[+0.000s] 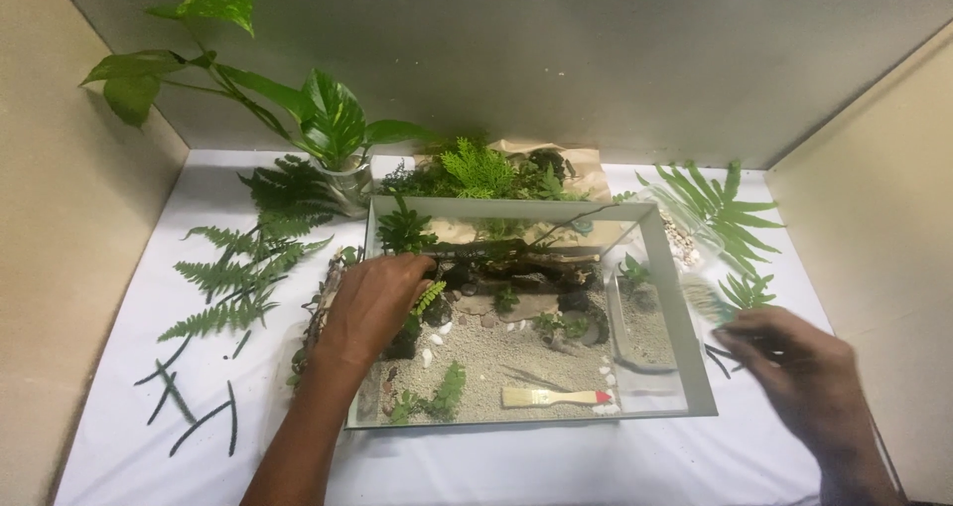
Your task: Trimming plant stems and arranging them inside a glass terrarium with sand and wood elements.
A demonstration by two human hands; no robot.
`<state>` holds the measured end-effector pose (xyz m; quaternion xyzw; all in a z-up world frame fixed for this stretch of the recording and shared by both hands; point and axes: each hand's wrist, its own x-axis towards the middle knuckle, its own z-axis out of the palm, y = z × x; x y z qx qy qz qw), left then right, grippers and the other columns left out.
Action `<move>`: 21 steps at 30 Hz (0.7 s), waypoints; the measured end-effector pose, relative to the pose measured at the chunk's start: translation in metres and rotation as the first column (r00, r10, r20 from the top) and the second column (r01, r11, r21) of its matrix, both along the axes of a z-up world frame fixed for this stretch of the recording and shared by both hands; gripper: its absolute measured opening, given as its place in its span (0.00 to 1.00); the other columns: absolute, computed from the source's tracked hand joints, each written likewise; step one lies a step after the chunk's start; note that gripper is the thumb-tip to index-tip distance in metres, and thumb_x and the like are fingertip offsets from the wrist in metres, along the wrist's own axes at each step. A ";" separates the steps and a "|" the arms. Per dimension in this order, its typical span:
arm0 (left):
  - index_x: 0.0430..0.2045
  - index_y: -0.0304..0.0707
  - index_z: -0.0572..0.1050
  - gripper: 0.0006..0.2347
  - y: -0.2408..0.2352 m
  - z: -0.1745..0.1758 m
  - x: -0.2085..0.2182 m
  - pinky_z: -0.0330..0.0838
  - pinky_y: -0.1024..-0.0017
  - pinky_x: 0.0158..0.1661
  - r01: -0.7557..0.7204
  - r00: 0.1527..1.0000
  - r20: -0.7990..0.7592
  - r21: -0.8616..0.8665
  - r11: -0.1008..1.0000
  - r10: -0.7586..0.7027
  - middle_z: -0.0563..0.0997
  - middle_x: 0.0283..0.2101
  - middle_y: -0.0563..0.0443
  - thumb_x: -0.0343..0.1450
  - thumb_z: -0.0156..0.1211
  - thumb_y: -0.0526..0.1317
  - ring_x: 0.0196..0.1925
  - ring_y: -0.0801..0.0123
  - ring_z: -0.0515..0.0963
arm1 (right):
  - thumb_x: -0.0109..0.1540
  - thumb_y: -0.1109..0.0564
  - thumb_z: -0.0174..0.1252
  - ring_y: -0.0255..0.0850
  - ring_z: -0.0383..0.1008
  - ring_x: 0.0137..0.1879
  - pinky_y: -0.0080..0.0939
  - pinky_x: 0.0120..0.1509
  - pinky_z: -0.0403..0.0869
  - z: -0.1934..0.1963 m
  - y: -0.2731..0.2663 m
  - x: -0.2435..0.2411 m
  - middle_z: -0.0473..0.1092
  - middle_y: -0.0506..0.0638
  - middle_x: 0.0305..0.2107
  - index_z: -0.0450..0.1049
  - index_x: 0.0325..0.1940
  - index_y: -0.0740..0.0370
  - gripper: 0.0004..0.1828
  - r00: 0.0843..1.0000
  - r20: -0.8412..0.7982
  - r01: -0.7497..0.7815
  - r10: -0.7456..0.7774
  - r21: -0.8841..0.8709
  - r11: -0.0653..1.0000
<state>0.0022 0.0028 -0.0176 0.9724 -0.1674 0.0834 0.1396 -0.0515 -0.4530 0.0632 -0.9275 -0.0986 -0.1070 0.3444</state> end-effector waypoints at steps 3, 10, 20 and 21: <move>0.40 0.38 0.81 0.09 -0.001 0.001 0.000 0.85 0.61 0.30 0.033 0.997 0.071 -0.036 0.999 -0.031 0.87 0.35 0.44 0.68 0.71 0.32 0.32 0.58 0.88 | 0.51 0.62 0.71 0.34 0.84 0.36 0.31 0.47 0.86 -0.010 0.032 0.009 0.82 0.48 0.32 0.81 0.37 0.63 0.11 0.984 -0.040 -0.170 0.171 0.037 0.985; 0.40 0.37 0.81 0.06 -0.004 0.001 0.002 0.88 0.72 0.23 -0.069 0.995 -0.076 0.027 0.997 0.071 0.86 0.30 0.45 0.72 0.67 0.29 0.23 0.65 0.87 | 0.58 0.54 0.67 0.34 0.81 0.32 0.30 0.36 0.85 -0.040 0.130 0.053 0.79 0.46 0.28 0.77 0.35 0.54 0.06 0.775 -0.185 -0.605 0.604 0.062 0.794; 0.35 0.44 0.78 0.04 0.003 -0.047 0.020 0.80 0.61 0.37 -0.013 1.000 -0.028 0.030 0.999 0.014 0.84 0.29 0.51 0.71 0.65 0.39 0.37 0.57 0.86 | 0.57 0.60 0.66 0.55 0.83 0.39 0.54 0.42 0.78 -0.125 0.197 0.098 0.80 0.61 0.32 0.83 0.38 0.62 0.06 0.573 -0.495 -0.787 0.653 -0.113 0.606; 0.35 0.44 0.77 0.04 0.002 -0.046 0.019 0.79 0.61 0.36 -0.009 0.999 -0.031 0.023 1.000 0.010 0.83 0.29 0.51 0.71 0.65 0.39 0.36 0.56 0.85 | 0.57 0.60 0.65 0.59 0.83 0.40 0.55 0.43 0.79 -0.139 0.198 0.100 0.81 0.60 0.33 0.84 0.39 0.60 0.07 0.562 -0.512 -0.802 0.649 -0.147 0.578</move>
